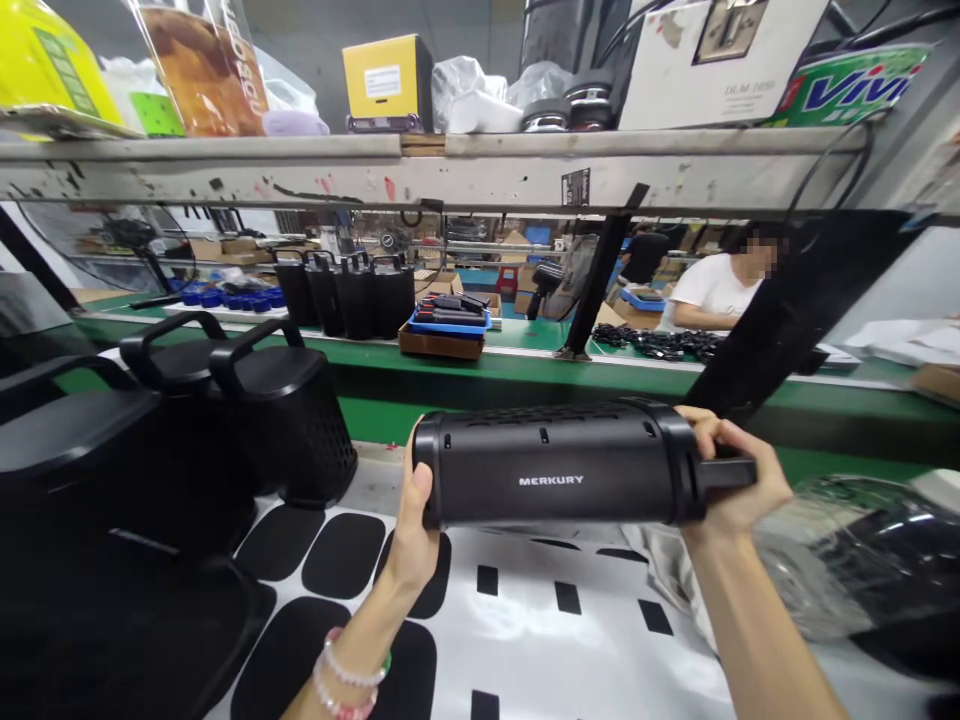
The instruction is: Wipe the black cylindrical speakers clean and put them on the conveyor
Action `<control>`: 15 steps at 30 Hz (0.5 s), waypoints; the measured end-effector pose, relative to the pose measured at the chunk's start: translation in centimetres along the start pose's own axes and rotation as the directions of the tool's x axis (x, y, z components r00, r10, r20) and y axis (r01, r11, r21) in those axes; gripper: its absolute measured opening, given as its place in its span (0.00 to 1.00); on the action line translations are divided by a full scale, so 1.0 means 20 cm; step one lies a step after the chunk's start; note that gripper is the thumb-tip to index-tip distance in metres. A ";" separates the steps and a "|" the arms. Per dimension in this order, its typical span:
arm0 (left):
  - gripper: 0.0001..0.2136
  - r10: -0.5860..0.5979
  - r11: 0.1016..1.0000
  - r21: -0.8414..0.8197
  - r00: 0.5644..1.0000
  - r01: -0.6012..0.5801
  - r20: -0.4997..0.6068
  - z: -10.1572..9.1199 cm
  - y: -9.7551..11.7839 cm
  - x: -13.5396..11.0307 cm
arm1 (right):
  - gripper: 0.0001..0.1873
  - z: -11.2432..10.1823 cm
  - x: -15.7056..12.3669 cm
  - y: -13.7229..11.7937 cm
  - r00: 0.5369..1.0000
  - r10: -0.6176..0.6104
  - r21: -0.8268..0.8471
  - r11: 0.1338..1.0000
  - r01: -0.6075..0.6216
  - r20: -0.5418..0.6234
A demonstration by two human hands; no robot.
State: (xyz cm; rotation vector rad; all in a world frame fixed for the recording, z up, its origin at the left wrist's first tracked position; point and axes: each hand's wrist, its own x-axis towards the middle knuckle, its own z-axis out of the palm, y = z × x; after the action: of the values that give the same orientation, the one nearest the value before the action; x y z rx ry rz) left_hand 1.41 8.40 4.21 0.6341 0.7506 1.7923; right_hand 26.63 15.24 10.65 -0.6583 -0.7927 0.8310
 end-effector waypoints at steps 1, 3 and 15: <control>0.28 0.029 0.999 0.023 0.999 -0.030 0.034 -0.01 -0.01 0.00 | 0.15 0.00 0.01 0.01 0.998 0.045 0.008 0.999 -0.045 -0.036; 0.31 0.108 0.989 0.092 0.991 -0.115 0.080 -0.03 -0.03 -0.01 | 0.12 0.01 0.03 0.03 0.983 0.160 0.018 0.987 -0.159 -0.093; 0.45 0.613 0.524 0.379 0.646 -0.763 0.454 -0.05 -0.03 -0.03 | 0.16 -0.01 0.09 0.03 0.827 0.561 0.116 0.825 -0.553 -0.049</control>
State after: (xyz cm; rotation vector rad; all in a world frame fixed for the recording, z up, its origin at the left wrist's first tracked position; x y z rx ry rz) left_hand 1.26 7.84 2.97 1.7531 0.8937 2.1348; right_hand 27.37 16.98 10.71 -0.8485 -0.4767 1.3606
